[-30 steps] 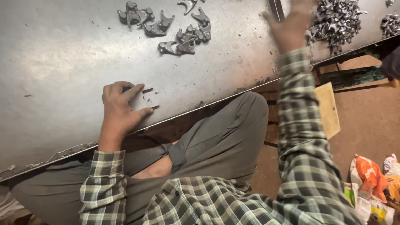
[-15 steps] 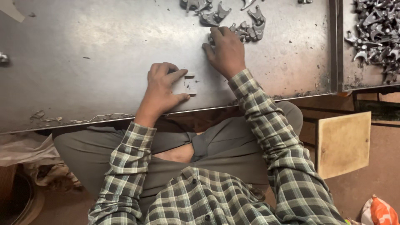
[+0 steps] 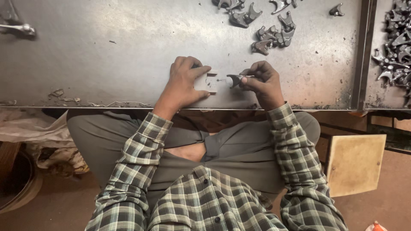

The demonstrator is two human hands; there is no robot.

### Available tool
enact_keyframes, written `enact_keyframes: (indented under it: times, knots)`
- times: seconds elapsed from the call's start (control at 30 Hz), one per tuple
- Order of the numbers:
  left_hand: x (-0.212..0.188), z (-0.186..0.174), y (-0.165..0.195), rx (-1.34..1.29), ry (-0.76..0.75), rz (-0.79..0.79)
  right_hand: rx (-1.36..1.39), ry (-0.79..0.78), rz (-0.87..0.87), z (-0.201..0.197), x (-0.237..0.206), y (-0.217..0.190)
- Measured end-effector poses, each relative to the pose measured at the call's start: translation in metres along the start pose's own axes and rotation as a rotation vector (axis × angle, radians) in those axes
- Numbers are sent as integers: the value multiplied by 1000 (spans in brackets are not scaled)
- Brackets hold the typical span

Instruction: The person sits at a metal table and sorts small metal castings, picking up individual fork-shaped parts by hand, turning them over, and placing them into separate groups on the table. They occasionally sweep parts together and continue handling them one at a time.

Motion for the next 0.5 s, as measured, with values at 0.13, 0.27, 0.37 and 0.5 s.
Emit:
enact_keyframes:
  times: [0.13,0.27,0.37,0.5]
  knots:
    - [0,2,-1,-1,-5,-9,-276,46,-77,-14,-3,-6]
    - [-1,1,0,-11,15,14,-791,32,-264,8,-16,-20]
    - [-1,-1,1,-18,27,22,-876,43,-386,26,-23,-26]
    - [-2,1,0,-27,18,-1,-883,76,-391,37,-22,-24]
Point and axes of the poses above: each hand's wrist, its own x-axis towards the middle knuckle, its own z-axis out of the palm, y = z × x, the point moved 10 cm from there along x, towards the middle knuckle, and after that the axes turned 4 degrees about z, right-handed, at the moved point
